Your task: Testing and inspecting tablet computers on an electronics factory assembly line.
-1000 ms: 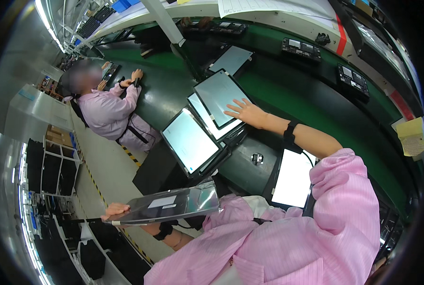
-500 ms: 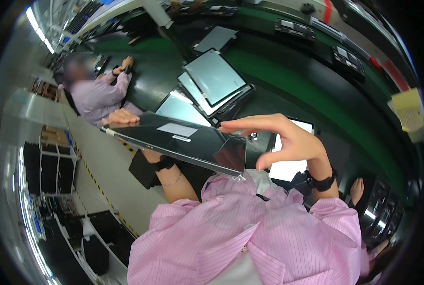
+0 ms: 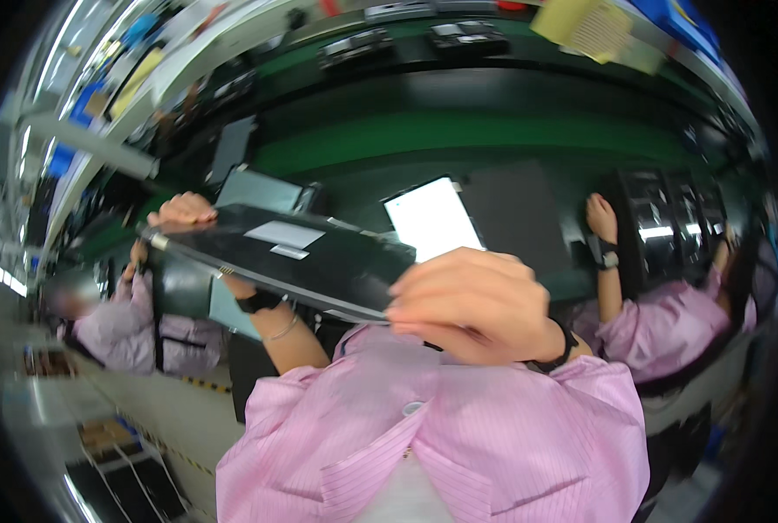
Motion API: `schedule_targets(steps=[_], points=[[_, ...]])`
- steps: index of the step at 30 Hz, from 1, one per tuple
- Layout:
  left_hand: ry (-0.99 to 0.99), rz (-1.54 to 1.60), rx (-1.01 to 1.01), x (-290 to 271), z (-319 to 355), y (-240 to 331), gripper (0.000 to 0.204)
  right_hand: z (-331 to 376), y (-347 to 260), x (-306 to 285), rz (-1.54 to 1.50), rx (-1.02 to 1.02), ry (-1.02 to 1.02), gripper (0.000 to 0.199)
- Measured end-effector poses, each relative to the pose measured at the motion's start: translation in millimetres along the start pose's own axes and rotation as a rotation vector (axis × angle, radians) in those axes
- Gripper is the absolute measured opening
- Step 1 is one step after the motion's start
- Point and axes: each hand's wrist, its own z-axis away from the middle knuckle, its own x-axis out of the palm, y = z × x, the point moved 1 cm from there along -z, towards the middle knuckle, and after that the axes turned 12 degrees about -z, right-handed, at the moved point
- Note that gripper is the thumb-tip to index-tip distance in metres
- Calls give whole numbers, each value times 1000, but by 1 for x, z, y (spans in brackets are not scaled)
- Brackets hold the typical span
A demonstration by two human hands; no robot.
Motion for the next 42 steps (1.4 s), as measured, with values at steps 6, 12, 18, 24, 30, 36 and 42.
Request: schedule_targets(steps=[6,12,18,24,30,36,42], points=[[-135,136,-268,23,-6,-28,76,4,20,-7,-375,534,217,4],[-343,202,-333,61,-15,-48,70,0,69,-7,-405,554,473,8],[-147,282,-303,123,-19,-56,40,-3,115,8,-7,527,568,7],[291,-311,-462,163,-15,-45,58,4,147,17,50,611,590,14],[363,-471,-517,159,-21,-46,59,6,160,25,-43,621,586,17],[402,-450,-516,149,-19,-51,56,5,165,22,72,530,580,19],[213,-67,-405,118,-23,-56,57,-25,155,15,-70,535,592,18]])
